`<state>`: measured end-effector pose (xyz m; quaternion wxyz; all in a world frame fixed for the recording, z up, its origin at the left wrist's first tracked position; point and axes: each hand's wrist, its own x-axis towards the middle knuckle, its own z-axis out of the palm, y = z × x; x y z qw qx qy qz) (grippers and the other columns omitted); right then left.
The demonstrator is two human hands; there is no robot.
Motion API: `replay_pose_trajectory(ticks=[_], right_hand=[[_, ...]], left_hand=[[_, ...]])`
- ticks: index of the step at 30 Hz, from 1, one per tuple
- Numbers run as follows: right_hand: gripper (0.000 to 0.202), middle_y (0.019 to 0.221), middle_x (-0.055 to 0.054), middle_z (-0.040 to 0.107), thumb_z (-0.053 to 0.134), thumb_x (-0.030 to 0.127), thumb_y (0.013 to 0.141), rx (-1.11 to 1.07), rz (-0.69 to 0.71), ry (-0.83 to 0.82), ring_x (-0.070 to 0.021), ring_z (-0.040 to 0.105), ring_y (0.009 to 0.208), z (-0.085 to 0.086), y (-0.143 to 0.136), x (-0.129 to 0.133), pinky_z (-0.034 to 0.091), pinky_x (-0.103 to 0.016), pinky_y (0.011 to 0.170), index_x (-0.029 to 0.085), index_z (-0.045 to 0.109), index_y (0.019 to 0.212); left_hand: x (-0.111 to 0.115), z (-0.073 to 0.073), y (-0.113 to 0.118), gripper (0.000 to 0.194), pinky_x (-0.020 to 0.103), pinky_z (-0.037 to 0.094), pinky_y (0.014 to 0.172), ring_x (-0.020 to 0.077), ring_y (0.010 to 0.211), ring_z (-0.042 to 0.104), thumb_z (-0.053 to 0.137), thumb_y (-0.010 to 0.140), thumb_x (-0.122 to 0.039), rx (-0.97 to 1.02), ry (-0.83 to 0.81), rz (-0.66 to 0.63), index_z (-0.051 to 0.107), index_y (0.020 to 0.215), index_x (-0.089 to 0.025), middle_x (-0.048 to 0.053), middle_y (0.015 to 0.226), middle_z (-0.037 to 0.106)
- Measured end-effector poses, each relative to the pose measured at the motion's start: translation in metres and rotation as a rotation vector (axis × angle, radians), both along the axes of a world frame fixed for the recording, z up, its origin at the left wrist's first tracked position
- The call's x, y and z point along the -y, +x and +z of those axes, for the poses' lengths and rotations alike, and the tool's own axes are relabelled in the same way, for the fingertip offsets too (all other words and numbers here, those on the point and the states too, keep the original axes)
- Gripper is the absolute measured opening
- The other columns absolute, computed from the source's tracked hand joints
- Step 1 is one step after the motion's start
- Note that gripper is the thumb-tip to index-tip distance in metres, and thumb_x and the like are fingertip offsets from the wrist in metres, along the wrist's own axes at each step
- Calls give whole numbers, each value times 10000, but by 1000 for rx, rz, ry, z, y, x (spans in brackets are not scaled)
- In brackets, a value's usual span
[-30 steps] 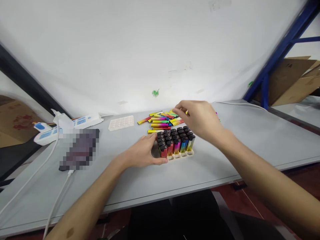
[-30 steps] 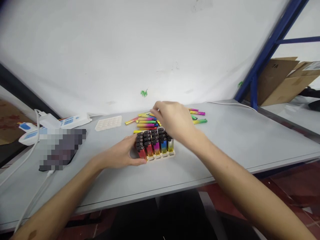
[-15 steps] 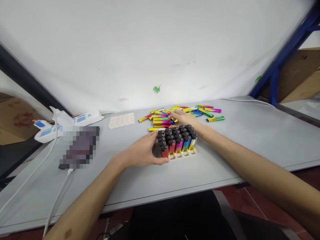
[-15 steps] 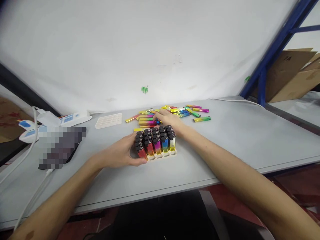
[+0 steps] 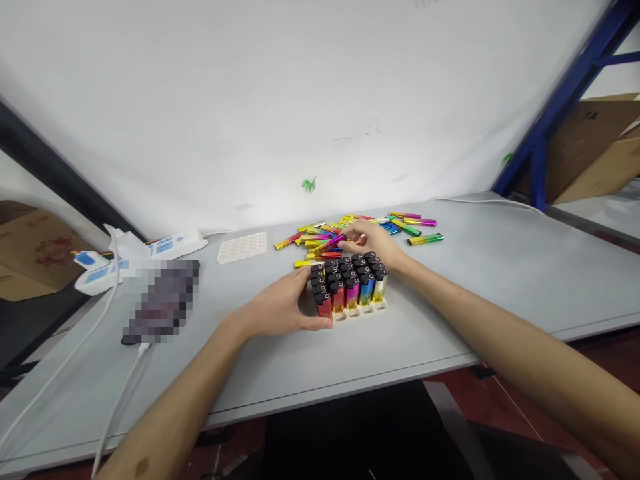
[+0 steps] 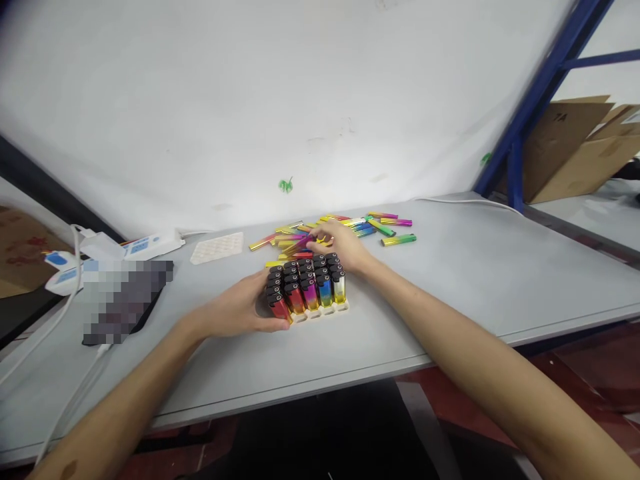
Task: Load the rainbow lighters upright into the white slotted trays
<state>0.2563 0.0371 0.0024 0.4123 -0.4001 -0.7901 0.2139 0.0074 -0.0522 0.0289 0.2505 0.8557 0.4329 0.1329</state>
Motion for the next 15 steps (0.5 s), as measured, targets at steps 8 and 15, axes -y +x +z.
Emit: replay_pose_trajectory(ticks=[8, 15], right_hand=[[207, 577, 75, 541, 560, 423, 937, -595, -60, -375, -102, 460, 445, 14, 3, 8, 364, -227, 460, 265, 426, 937], [417, 525, 65, 374, 520, 568, 935, -654, -86, -503, -59, 262, 395, 13, 5, 3, 165, -217, 390, 184, 593, 793]], left_hand=[[0, 1, -1, 679, 465, 475, 978, 333, 1146, 580, 747, 696, -655, -25, -2, 12, 568, 1198, -235, 95, 1176, 656], [0, 1, -1, 679, 454, 477, 955, 325, 1121, 582, 738, 695, -671, -23, -4, 8, 569, 1183, -231, 90, 1137, 656]])
